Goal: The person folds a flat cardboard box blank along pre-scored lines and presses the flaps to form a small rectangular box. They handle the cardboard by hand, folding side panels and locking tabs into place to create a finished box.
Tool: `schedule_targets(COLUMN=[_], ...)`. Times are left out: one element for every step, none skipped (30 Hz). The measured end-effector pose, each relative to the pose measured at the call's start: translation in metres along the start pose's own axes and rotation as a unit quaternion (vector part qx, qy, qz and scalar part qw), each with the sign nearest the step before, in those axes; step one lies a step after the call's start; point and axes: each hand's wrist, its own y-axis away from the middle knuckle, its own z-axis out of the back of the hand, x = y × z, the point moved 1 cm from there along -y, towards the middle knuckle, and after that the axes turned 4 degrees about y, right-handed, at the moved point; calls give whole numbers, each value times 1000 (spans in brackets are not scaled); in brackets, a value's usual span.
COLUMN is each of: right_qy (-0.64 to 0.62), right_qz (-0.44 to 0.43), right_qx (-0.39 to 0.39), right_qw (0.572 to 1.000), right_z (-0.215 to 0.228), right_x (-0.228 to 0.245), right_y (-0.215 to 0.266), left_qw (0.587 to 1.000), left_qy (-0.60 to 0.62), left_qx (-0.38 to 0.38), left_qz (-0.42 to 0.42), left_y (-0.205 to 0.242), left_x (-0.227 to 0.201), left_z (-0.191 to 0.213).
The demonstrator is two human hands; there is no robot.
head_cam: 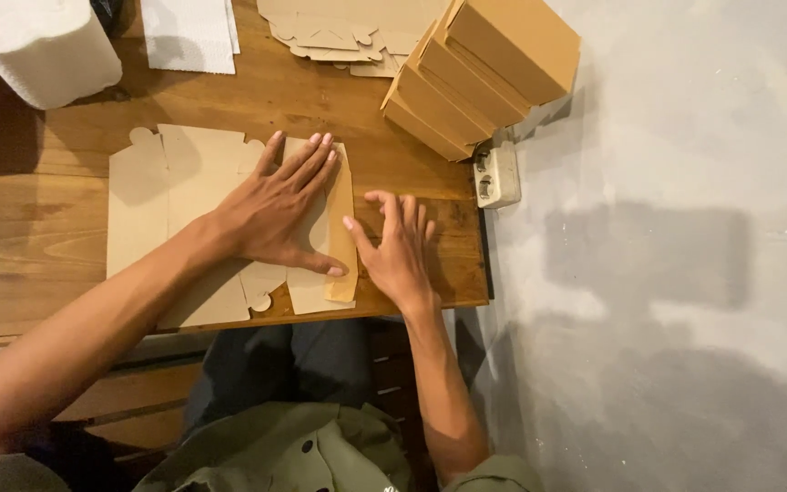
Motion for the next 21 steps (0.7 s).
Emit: schedule_targets(right_qy=[2,5,6,3,-1,-1,-9,-18,-19,-20,-21,-22,-19,-17,-17,-22,-27,-27,-34,-41,-42], right_qz=[-3,-6,-7,-5,-4,-4,-4,-5,-7,-9,-9,-9,-6,-2,-2,-11,-18,-16,-21,-26,-25], right_qx=[6,11,11,12,14,13,11,9,10,10,10,10,7,4,4,0,-1,1,-3,-6,-5], right_qw=[1000,1000,1000,1000,1000,1000,1000,1000,1000,1000,1000,1000,1000,1000,1000,1000,999,999,999,999,999], right_z=[2,3,4,5,6,7,7,7,7,7,7,7,6,6,5,4,3,2,1,1,0], right_x=[0,1,0,0,1,1,1,1,1,1,1,1,1,1,0,0,0,0,-1,-1,-2], right_y=[7,14,20,27,33,38,43,48,51,53,55,56,56,56,55,55,54,52,50,49,45], left_qw=[1000,1000,1000,1000,1000,1000,1000,1000,1000,1000,1000,1000,1000,1000,1000,1000,1000,1000,1000,1000,1000], left_qy=[-1,-2,-1,2,5,5,-1,-8,-7,-7,-8,-8,-11,-13,-13,-14,-15,-15,-3,9,9], left_qx=[1,2,1,1,2,2,2,2,3,3,1,2,4,6,6,3,1,1,0,-1,0], left_qz=[1,2,1,2,3,2,1,-1,-3,-1,1,1,-1,-3,-2,-2,0,3,4,5,6], left_y=[0,0,-1,-1,-1,-1,0,0,0,0,0,0,1,1,0,0,1,1,1,1,1], left_x=[0,0,0,-1,0,-1,0,0,0,0,0,0,0,0,-1,-1,-1,-1,-1,-1,-1], left_z=[-1,-2,-1,-1,-1,0,0,0,-1,-1,-1,1,2,3,3,2,0,1,2,2,3])
